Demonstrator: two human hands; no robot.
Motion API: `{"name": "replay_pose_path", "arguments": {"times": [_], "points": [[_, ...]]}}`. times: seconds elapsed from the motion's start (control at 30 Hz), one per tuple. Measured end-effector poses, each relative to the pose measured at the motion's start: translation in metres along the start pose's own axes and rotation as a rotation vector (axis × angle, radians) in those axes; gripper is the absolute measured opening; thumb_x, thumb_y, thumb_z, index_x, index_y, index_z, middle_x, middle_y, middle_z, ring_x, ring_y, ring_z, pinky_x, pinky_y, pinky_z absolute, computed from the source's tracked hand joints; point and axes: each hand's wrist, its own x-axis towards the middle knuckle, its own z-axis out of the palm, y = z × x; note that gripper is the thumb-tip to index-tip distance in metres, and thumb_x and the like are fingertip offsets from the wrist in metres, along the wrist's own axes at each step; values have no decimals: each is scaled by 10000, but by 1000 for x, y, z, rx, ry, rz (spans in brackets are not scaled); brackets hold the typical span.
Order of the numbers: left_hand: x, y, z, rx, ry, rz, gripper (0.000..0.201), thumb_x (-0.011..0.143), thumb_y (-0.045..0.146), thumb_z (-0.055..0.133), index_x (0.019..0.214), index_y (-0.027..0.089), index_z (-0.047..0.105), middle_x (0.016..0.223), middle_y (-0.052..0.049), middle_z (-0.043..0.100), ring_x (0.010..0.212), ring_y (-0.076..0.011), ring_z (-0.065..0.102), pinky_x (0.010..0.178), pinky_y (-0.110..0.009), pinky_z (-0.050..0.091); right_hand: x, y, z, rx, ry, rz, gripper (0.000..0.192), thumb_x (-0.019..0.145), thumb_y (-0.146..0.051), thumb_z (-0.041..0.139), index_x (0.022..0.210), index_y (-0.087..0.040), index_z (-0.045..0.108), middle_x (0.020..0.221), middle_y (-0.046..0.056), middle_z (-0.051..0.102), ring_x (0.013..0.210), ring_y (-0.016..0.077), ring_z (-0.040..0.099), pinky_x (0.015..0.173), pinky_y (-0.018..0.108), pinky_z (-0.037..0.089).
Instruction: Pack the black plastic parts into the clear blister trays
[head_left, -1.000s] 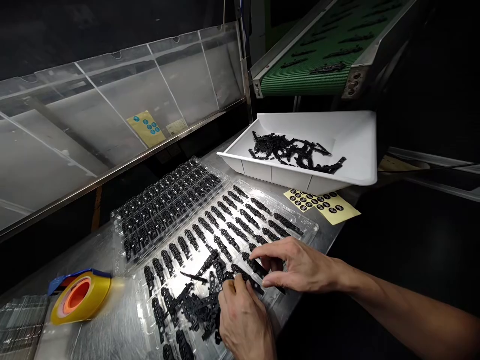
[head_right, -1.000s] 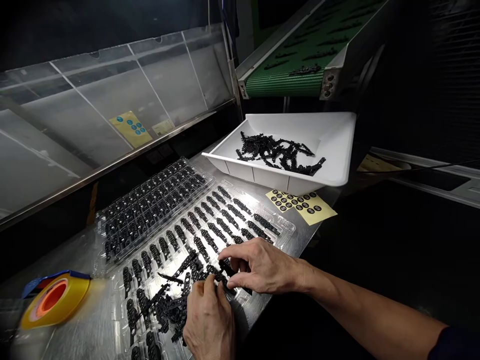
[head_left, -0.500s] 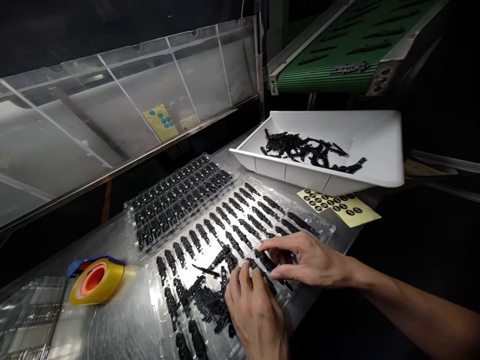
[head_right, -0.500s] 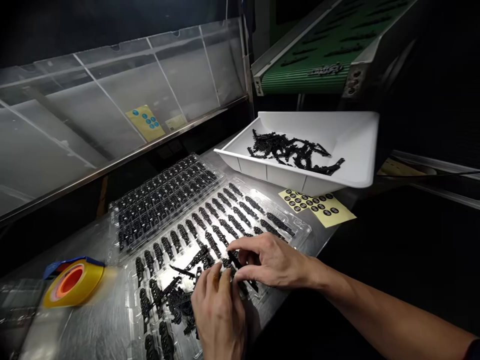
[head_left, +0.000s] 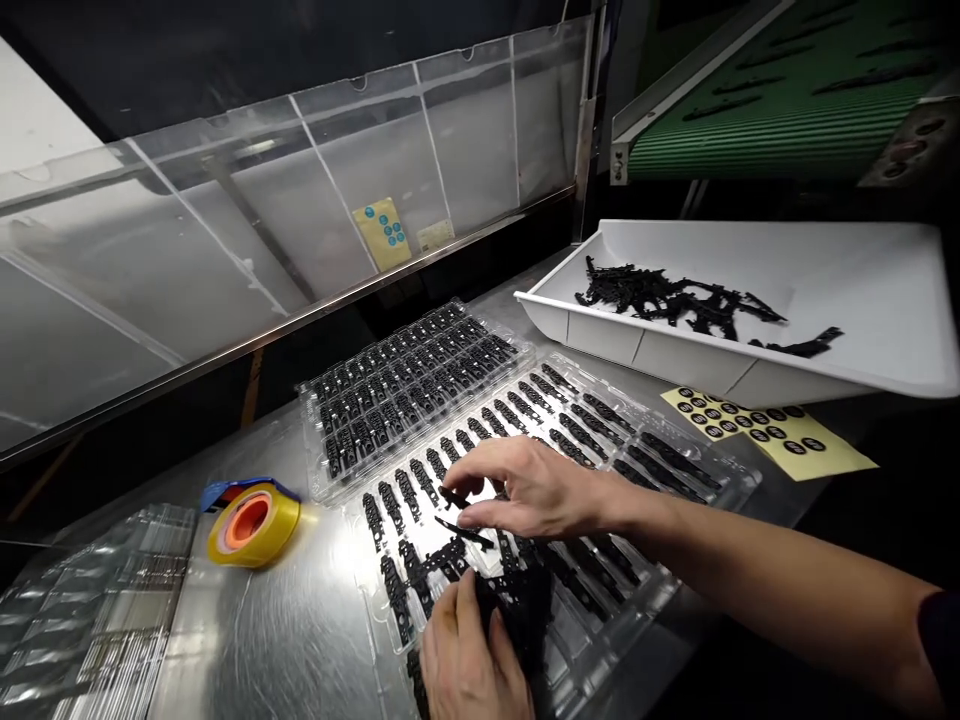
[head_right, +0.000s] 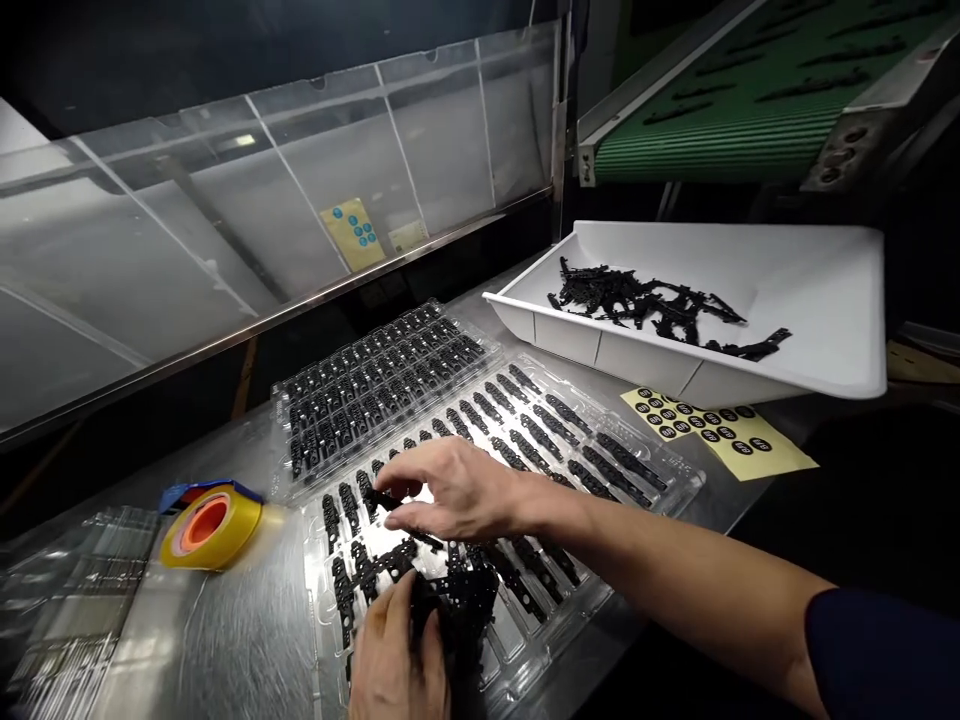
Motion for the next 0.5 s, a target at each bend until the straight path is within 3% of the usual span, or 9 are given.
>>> {"name": "replay_pose_path", "arguments": {"times": [0.2,0.37,0.5], "points": [[7,11,-3,-220,54,-168,388,876,93,454,1251,178,506,1124,-65,554,1030,-150,540,841,-252,418,8,12,17,-26,-52,40,267,835,-258,680,1059,-115,663,984,57,705,868,149,647,758,278,532],[8,23,-2,-328,72,-143,372,888,85,439,1244,163,515,1117,-73,553,1027,-123,548,866,-215,420,8,18,18,51,-91,59,257,832,-260,682,1057,-138,658,991,42,701,882,140,650,784,281,538],[3,39,-3,-322,187,-173,400,878,68,469,1238,220,551,1074,-44,607,1010,-111,582,852,-203,441,19,18,17,123,-130,47,236,836,-215,663,1057,-136,649,991,44,694,880,135,647,771,275,540]]}}
